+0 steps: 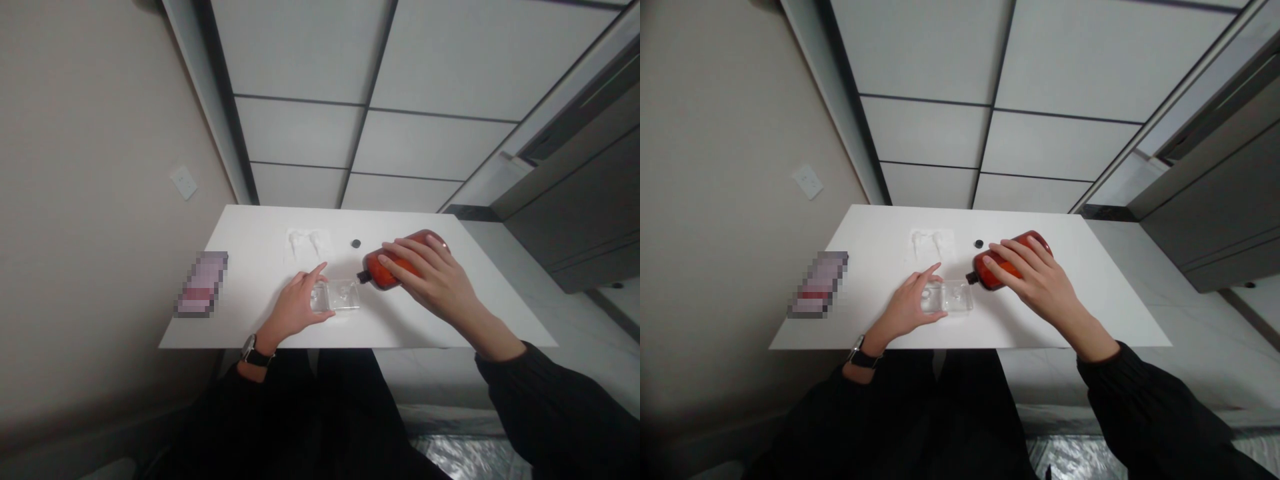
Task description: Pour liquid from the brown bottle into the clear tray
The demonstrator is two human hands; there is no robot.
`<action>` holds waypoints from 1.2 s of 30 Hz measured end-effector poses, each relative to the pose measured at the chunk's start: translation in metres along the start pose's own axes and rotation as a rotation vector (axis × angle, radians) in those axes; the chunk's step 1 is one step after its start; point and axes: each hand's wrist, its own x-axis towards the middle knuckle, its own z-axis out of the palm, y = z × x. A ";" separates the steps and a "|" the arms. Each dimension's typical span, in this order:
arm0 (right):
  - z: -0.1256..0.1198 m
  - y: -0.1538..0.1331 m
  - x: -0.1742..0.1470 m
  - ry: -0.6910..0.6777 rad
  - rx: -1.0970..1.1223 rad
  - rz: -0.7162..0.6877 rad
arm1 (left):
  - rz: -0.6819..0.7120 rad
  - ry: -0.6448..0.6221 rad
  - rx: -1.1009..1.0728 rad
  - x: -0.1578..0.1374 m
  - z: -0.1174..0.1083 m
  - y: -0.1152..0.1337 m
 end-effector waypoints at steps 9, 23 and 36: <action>-0.002 -0.001 0.004 0.007 -0.018 -0.023 | 0.005 0.002 0.009 0.001 0.000 0.000; -0.003 -0.003 0.007 -0.027 0.008 -0.032 | 0.003 -0.001 0.009 0.000 0.000 0.000; -0.002 -0.004 0.006 -0.067 -0.005 -0.041 | 0.006 -0.001 0.008 0.000 0.000 0.002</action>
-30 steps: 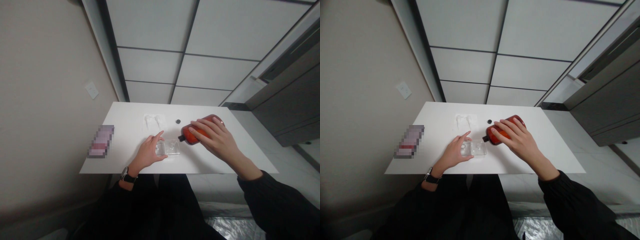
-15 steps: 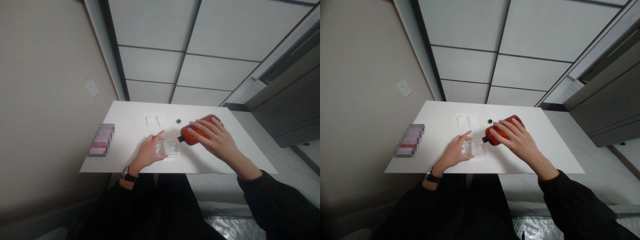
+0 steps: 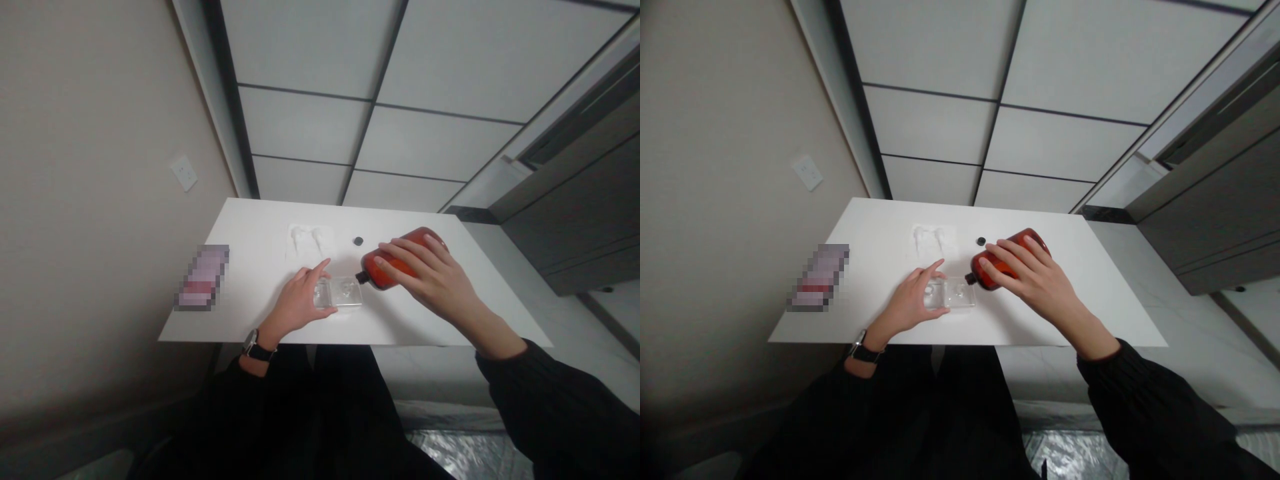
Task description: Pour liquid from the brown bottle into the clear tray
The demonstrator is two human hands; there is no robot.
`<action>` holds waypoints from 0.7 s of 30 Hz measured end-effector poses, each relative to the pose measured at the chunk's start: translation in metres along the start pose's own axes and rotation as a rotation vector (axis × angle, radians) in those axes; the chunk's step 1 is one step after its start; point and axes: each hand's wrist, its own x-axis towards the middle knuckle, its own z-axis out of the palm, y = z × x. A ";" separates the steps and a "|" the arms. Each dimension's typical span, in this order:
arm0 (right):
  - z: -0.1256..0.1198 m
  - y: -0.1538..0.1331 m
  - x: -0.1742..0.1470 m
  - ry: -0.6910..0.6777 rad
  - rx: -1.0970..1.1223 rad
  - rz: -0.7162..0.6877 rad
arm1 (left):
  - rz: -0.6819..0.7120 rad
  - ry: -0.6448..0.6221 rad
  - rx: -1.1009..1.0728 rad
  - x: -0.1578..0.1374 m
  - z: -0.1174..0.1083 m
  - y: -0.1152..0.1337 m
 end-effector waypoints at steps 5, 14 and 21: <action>-0.004 -0.001 0.004 0.001 -0.046 -0.034 | -0.002 -0.003 -0.003 0.000 0.000 -0.001; -0.003 -0.002 0.005 -0.045 -0.032 -0.017 | -0.005 -0.014 -0.002 0.000 -0.001 0.001; -0.004 -0.004 0.005 -0.044 0.001 -0.023 | 0.002 -0.006 -0.007 0.000 0.000 -0.001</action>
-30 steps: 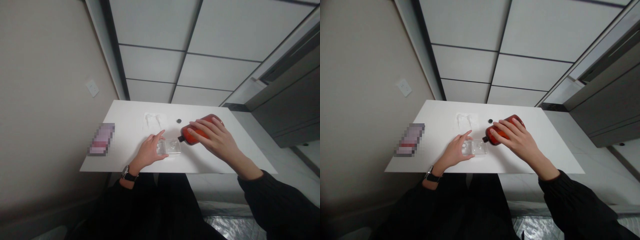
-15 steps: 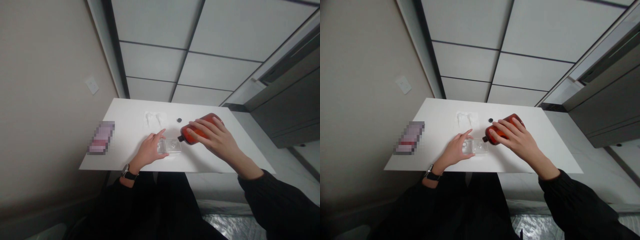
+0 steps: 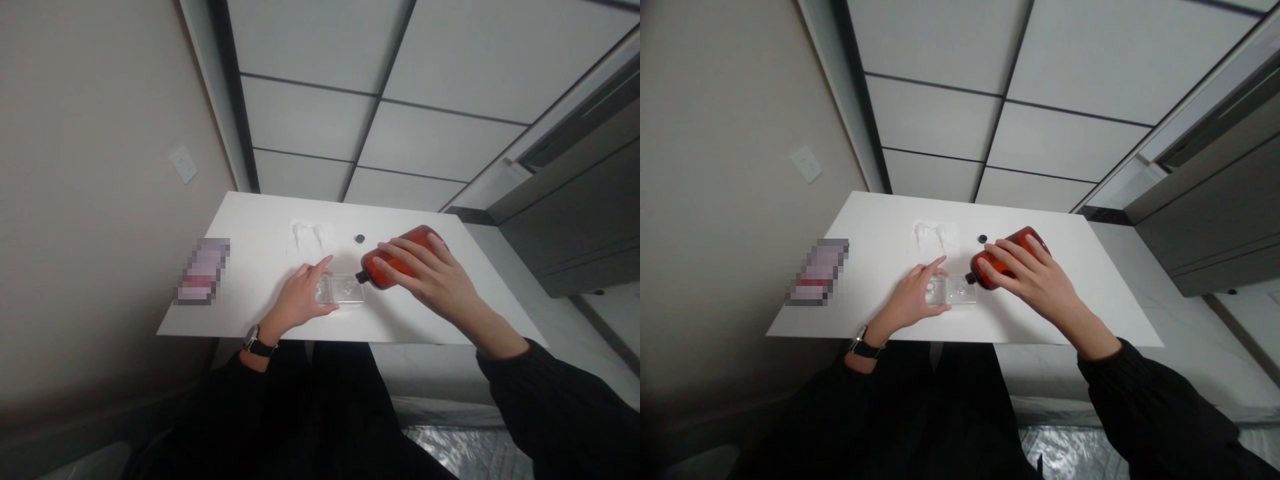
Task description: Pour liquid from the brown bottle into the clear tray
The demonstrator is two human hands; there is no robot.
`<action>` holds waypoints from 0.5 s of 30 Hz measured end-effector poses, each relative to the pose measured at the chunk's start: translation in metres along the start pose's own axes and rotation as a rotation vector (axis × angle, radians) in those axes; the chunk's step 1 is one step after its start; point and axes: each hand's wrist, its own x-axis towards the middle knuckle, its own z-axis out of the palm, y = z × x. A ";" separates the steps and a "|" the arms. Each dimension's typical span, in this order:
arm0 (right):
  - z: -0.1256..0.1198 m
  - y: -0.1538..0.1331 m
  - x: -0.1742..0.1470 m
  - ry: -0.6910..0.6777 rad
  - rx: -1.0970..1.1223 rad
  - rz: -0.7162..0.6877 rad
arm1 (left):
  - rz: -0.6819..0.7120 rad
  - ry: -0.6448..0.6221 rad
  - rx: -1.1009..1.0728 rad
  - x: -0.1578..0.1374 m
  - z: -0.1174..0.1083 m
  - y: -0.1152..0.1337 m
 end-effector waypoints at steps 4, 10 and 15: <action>-0.001 -0.001 0.002 -0.004 -0.033 -0.016 | 0.005 0.010 0.005 0.000 0.000 0.000; -0.002 -0.001 0.005 -0.017 -0.048 -0.035 | 0.000 0.004 0.000 -0.001 0.000 0.001; -0.001 -0.002 0.005 -0.024 -0.027 -0.034 | -0.005 0.011 -0.005 -0.002 -0.001 0.002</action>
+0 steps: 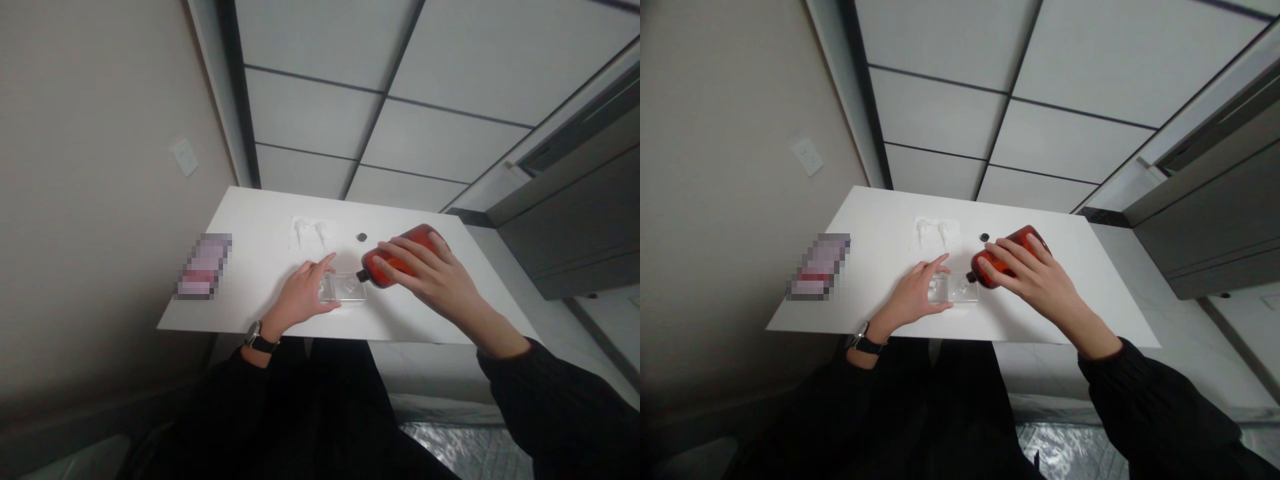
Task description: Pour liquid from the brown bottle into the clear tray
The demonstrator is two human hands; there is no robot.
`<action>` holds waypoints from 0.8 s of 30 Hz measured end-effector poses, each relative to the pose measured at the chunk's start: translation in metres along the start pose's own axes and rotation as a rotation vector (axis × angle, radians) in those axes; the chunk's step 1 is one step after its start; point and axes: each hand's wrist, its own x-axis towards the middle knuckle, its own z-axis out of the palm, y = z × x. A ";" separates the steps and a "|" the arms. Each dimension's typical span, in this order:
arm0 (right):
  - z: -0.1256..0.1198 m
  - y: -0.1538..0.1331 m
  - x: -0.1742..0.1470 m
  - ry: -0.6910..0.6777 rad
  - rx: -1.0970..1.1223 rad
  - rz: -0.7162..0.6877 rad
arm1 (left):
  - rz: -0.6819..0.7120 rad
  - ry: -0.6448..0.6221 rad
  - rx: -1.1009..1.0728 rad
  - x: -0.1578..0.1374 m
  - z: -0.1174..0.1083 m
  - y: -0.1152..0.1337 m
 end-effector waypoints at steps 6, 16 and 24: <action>0.000 0.000 0.001 -0.008 -0.010 -0.006 | 0.046 0.005 -0.086 -0.001 -0.002 -0.004; 0.003 -0.001 0.000 -0.010 0.021 0.017 | 0.076 0.042 -0.217 -0.005 -0.005 -0.001; -0.001 -0.003 0.005 -0.017 -0.037 -0.030 | 0.090 0.038 -0.173 -0.003 -0.004 -0.003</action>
